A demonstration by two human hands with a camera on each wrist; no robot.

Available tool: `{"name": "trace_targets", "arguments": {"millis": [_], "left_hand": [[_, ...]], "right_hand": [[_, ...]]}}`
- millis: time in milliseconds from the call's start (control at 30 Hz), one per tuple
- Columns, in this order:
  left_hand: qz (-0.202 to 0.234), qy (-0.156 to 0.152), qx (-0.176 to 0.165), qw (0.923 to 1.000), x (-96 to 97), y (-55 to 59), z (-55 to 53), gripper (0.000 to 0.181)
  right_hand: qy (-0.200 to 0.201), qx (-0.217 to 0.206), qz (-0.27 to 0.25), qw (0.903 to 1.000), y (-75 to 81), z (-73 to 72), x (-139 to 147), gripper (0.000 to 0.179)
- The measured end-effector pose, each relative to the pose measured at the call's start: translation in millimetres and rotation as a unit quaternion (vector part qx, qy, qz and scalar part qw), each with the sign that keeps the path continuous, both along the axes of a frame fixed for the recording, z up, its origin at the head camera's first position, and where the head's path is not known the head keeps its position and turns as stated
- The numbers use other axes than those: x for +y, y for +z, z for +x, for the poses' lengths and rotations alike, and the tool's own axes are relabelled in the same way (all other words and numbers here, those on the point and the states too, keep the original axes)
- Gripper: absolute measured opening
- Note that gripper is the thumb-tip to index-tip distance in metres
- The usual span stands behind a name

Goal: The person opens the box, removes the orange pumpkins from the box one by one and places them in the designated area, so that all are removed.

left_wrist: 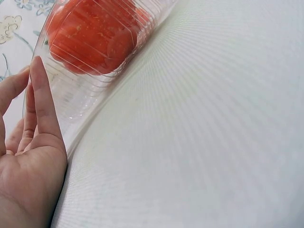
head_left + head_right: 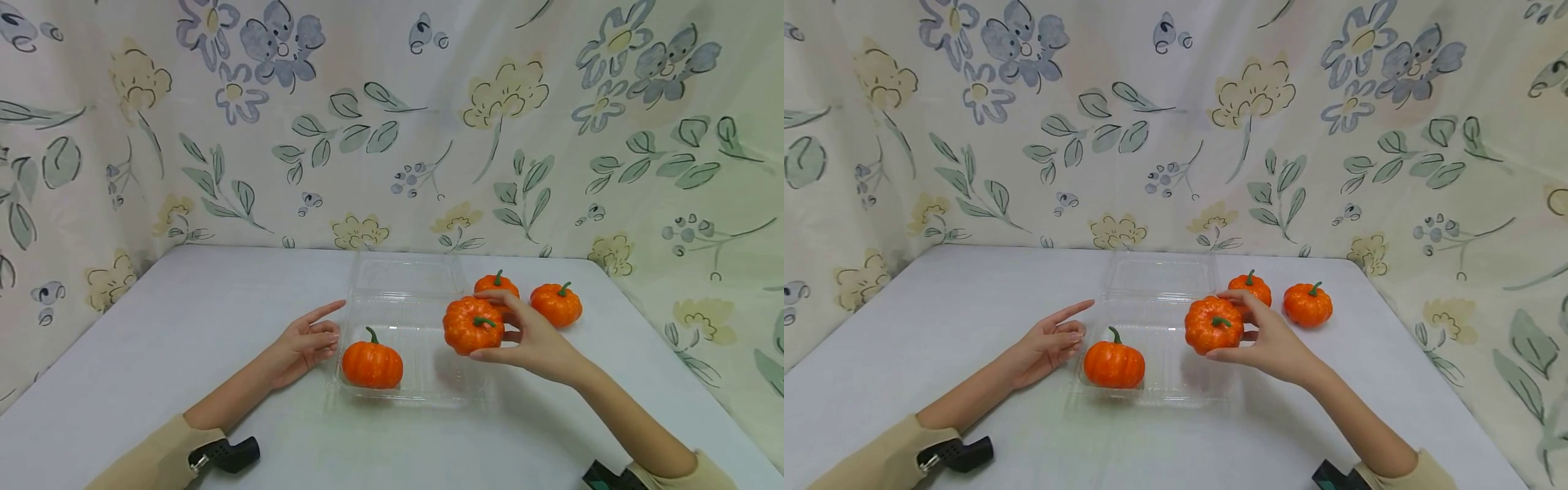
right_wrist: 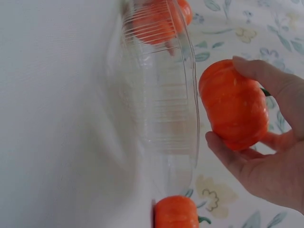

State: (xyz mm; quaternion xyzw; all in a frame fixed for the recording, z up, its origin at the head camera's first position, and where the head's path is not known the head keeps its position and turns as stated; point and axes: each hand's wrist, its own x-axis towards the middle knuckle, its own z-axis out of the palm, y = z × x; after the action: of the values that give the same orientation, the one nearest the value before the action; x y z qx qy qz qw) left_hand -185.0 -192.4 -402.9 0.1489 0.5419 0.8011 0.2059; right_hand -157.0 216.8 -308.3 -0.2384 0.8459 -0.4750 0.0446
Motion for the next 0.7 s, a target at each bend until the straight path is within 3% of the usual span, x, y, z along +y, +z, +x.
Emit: {"name": "trace_targets", "arguments": {"millis": [700], "left_hand": [[0.005,0.000,0.004,1.0000,-0.4,-0.4,0.1,0.067]], "right_hand": [[-0.044,0.006,-0.001,0.9990,0.0,2.9,18,0.080]]}}
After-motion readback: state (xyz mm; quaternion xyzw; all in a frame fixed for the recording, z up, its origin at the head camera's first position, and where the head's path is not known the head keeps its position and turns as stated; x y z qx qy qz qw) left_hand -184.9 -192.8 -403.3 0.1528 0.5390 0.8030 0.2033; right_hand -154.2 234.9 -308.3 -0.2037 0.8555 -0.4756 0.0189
